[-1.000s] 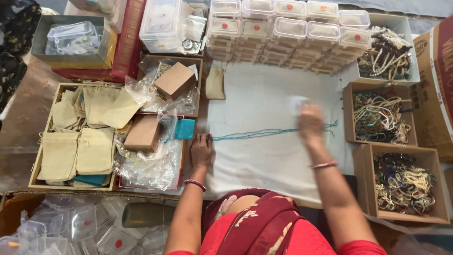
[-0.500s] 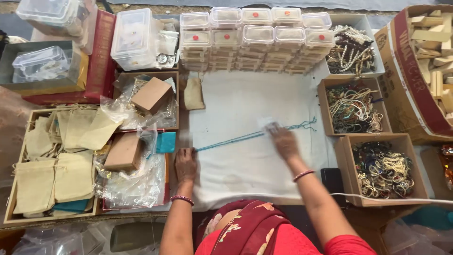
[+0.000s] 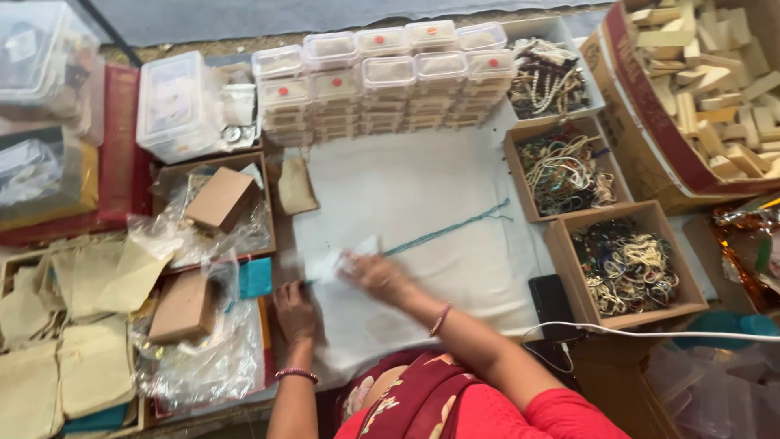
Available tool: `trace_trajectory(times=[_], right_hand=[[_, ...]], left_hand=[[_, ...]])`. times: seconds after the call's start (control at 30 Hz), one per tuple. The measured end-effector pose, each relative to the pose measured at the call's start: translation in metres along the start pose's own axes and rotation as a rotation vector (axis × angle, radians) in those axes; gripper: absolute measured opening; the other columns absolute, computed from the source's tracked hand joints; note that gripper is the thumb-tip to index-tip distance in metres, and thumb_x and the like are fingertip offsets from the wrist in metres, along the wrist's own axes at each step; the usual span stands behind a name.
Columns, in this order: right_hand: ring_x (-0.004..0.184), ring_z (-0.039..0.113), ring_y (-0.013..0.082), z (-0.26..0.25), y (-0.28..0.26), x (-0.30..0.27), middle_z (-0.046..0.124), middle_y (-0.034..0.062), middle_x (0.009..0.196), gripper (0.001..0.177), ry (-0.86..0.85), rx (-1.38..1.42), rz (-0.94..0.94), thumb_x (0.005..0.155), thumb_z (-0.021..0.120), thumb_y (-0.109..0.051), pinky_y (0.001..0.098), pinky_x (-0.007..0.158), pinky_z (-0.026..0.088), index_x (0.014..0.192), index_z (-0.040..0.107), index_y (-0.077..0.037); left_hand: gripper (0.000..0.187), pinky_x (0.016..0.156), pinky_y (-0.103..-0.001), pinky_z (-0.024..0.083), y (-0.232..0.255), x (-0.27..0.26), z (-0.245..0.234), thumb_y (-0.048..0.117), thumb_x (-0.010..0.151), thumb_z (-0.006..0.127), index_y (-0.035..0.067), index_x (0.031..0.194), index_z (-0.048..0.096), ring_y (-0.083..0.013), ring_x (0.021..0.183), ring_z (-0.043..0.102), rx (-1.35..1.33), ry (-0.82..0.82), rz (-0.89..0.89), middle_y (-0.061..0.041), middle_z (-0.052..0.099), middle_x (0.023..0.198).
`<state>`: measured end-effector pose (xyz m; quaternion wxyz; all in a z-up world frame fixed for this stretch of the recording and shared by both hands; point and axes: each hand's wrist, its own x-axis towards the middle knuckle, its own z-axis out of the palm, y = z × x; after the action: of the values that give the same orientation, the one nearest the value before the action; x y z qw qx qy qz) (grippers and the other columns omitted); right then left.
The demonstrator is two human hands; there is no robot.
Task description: The person cleans a turquoise beaded necklace with a white cloth on a table, then places it into a small plastic bag. They subsequently put the bagged necklace into a beige pouch and wipe a clear plastic container with the cloth.
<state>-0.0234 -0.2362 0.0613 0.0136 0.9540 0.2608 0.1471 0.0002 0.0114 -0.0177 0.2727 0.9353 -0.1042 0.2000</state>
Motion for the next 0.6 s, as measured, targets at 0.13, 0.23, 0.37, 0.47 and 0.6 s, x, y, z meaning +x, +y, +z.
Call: trace_trajectory(times=[0.13,0.23,0.37,0.47,0.6], right_hand=[[0.121,0.061,0.0281,0.021,0.012,-0.025,0.048,0.0190,0.157,0.046,0.022,0.200,-0.029,0.100,0.050,-0.012,0.0434,0.099,0.047,0.146,0.058,-0.017],[0.123,0.061,0.0246,0.040,0.082,-0.077,0.052,0.0113,0.150,0.044,0.109,-0.076,0.097,0.100,0.051,-0.009,0.0429,0.109,0.050,0.141,0.060,-0.021],[0.110,0.058,0.0205,0.014,0.181,-0.155,0.058,0.0115,0.135,0.052,-0.271,-0.433,0.375,0.097,0.044,0.003,0.0337,0.089,0.051,0.147,0.049,-0.011],[0.096,0.060,0.0193,0.010,0.224,-0.184,0.062,0.0135,0.119,0.039,-0.474,-0.570,0.564,0.101,0.043,0.002,0.0311,0.077,0.053,0.139,0.052,-0.004],[0.092,0.063,0.0237,0.022,0.223,-0.156,0.066,0.0187,0.109,0.025,-0.148,-0.278,0.921,0.114,0.043,0.000,0.0321,0.074,0.054,0.132,0.060,0.001]], left_hand=[[0.023,0.102,-0.049,0.047,0.004,0.000,0.001,0.004,0.091,0.058,0.002,0.112,0.068,-0.0396,0.113,0.057,0.027,-0.003,-0.006,-0.019,0.061,0.114],[0.020,0.103,-0.049,0.046,0.008,0.003,-0.003,0.004,0.094,0.057,0.002,0.110,0.068,-0.0394,0.112,0.057,0.060,-0.011,-0.011,-0.019,0.061,0.113],[0.019,0.105,-0.051,0.045,0.011,0.005,-0.002,0.007,0.096,0.058,0.001,0.110,0.069,-0.0395,0.111,0.057,0.085,-0.024,-0.010,-0.020,0.060,0.111],[0.018,0.106,-0.051,0.044,0.010,0.004,-0.002,0.008,0.097,0.058,0.001,0.110,0.069,-0.0394,0.111,0.056,0.100,-0.023,-0.006,-0.020,0.060,0.111],[0.021,0.106,-0.051,0.044,0.008,0.004,-0.003,0.007,0.093,0.058,0.002,0.111,0.069,-0.0386,0.112,0.056,0.101,-0.008,-0.005,-0.020,0.060,0.111]])
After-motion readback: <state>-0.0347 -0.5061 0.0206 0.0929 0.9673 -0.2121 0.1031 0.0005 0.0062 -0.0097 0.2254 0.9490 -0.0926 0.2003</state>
